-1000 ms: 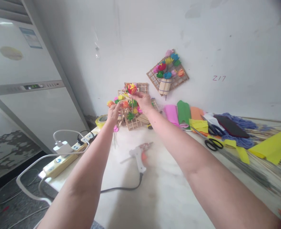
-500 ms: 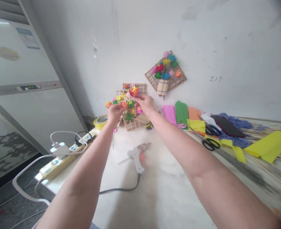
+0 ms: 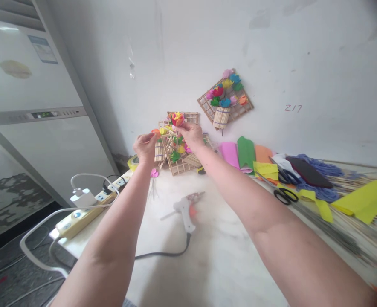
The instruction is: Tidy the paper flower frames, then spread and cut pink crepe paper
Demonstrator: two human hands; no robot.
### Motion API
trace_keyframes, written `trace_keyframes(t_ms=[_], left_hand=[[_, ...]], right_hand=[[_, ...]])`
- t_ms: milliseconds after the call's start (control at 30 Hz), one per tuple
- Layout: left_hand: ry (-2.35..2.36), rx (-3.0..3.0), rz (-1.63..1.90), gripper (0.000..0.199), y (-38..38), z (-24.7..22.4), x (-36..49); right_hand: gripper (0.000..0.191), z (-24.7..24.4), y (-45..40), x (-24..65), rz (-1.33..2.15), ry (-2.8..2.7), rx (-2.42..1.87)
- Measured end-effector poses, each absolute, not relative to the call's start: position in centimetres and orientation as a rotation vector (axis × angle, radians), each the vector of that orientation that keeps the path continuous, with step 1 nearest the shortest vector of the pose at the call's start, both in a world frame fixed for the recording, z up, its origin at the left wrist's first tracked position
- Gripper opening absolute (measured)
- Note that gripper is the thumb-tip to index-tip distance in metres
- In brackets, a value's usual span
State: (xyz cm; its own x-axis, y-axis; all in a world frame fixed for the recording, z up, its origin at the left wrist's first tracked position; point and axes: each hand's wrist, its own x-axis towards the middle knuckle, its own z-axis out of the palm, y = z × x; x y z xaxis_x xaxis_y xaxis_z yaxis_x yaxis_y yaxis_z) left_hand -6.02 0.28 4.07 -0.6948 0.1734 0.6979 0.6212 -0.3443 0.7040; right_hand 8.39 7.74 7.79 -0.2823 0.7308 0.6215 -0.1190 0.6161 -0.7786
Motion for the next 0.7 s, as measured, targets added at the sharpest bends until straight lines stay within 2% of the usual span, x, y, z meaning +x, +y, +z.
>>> trace_keyframes(t_ms=[333, 700], left_hand=[[-1.398, -0.831, -2.069, 0.009, -1.9, 6.3, -7.5], [-1.401, -0.810, -2.052, 0.009, -3.5, 6.8, -7.4]], right_hand=[[0.023, 7.5, 8.5, 6.8, 0.557, -1.921, -0.664], [0.025, 7.3, 7.6, 6.5, 0.244, -2.122, -0.866]])
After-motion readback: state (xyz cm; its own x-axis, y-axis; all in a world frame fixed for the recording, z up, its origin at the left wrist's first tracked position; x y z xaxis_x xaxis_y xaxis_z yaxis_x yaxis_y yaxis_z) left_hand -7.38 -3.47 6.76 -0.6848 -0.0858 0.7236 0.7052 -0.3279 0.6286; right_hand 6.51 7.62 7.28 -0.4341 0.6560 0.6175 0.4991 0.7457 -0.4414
